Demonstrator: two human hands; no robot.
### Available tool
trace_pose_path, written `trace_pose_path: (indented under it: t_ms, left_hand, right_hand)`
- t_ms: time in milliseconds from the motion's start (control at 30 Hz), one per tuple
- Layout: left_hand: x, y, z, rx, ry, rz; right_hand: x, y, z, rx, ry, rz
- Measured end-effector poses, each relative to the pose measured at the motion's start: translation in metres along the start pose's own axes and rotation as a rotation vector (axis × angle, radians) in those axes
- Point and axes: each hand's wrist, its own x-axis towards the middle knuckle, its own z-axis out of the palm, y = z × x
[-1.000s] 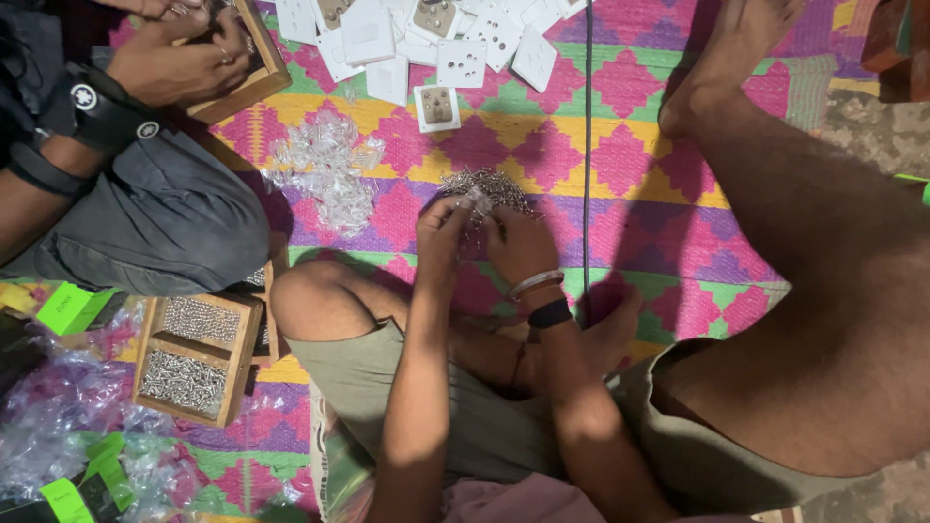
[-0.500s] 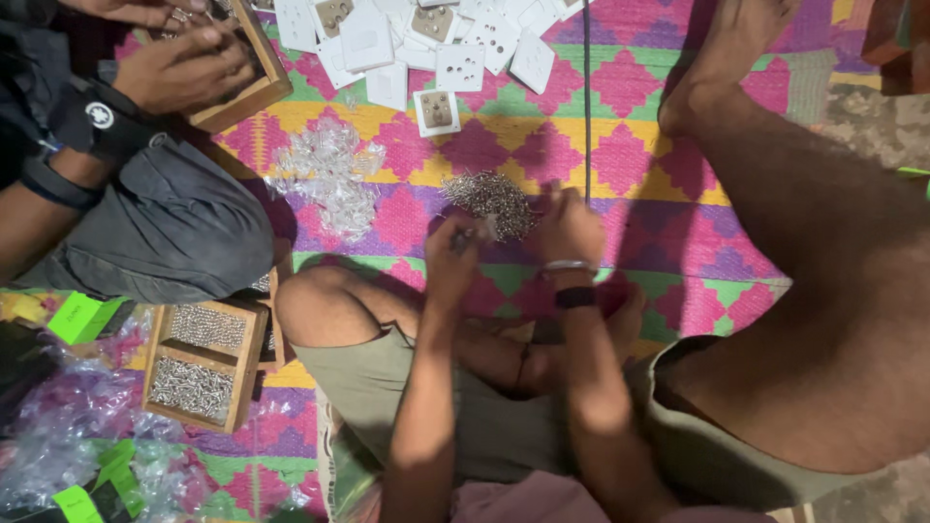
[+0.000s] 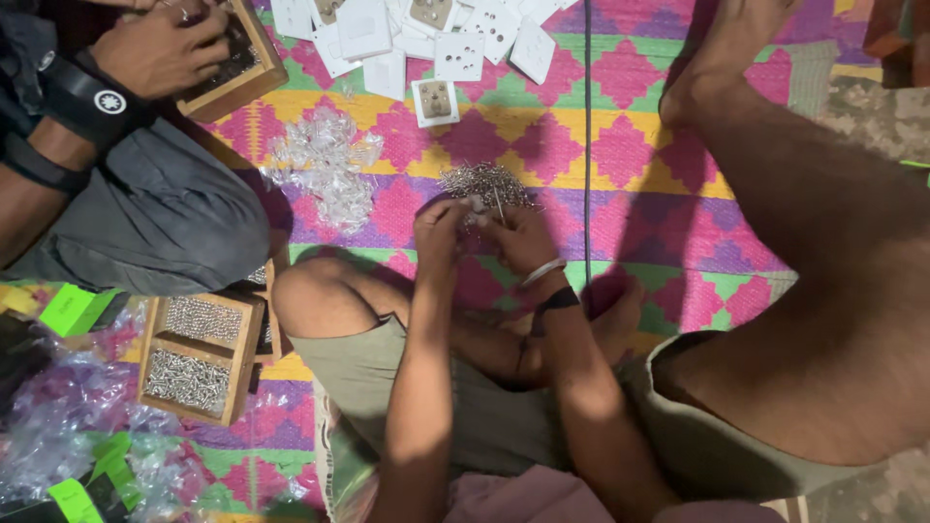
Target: The person sits on a colorful mat and repeatedly picks up small metal pins, inserting them into clear plastic bags. They handle the pins and bags by hand, placing filled bags aside while continuing the repetitive packaging process.
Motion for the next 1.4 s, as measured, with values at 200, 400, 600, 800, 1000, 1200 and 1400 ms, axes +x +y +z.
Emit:
trace_pose_path:
  t_ms: [200,400,600,800,1000,1200,1400]
  left_hand:
    - [0.021,-0.027,-0.007,-0.058,0.125,0.184]
    - [0.029,-0.037,-0.008,-0.021,0.204,0.229]
    - [0.024,-0.032,-0.005,0.054,0.129,0.320]
    - [0.023,-0.023,0.002,0.239,0.021,0.297]
    - [0.013,-0.010,0.006,0.195,-0.008,0.137]
    - [0.010,-0.007,0.007,0.327,-0.046,0.200]
    - [0.018,-0.016,-0.001,0.342,-0.062,0.322]
  right_hand:
    - [-0.001,0.009,0.006,-0.084,0.066,0.002]
    - [-0.003,0.014,0.008,0.087,0.040,0.106]
    - [-0.005,0.014,0.011,0.338,-0.003,0.166]
    - [-0.005,0.007,0.012,0.278,0.103,0.213]
    - [-0.005,-0.004,0.013,0.340,0.145,0.259]
    - [-0.003,-0.012,0.014,0.380,0.151,0.244]
    - [-0.002,-0.009,0.012,0.441,0.174,0.199]
